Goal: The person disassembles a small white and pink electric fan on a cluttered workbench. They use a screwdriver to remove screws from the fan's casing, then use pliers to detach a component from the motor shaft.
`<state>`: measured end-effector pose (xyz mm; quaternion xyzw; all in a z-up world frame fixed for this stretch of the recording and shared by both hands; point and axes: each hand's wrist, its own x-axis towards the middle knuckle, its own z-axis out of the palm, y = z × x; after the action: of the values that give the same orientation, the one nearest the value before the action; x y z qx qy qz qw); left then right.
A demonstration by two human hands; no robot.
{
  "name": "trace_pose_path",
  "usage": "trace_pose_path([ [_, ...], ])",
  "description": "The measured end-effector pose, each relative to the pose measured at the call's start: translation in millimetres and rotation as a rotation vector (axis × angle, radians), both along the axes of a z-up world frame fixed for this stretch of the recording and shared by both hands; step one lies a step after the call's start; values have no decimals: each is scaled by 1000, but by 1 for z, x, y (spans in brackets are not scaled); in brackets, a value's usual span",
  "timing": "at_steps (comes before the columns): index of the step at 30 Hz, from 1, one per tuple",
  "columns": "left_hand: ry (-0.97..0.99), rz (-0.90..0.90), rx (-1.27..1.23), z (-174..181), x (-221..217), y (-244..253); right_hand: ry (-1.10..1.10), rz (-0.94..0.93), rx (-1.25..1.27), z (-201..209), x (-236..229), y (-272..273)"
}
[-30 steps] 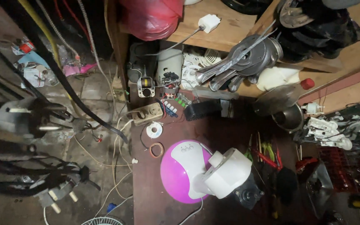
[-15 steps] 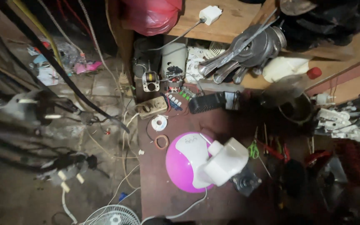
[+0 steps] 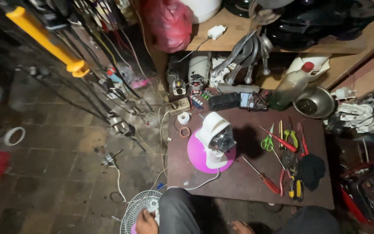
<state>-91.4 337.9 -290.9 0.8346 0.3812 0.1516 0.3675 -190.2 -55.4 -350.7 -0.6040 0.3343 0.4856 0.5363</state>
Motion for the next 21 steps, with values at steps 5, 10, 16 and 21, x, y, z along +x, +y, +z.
trace_pose_path([
  [5,49,-171,-210,250,62,-110,-183,102,-67,-17,-8,6],
  [10,324,-515,-125,454,93,-220,-461,427,-362,103,-10,8],
  [16,254,-792,388,464,167,-298,-526,192,-300,126,-14,0],
  [21,581,-768,359,458,177,-308,-642,211,-239,162,-13,-11],
])
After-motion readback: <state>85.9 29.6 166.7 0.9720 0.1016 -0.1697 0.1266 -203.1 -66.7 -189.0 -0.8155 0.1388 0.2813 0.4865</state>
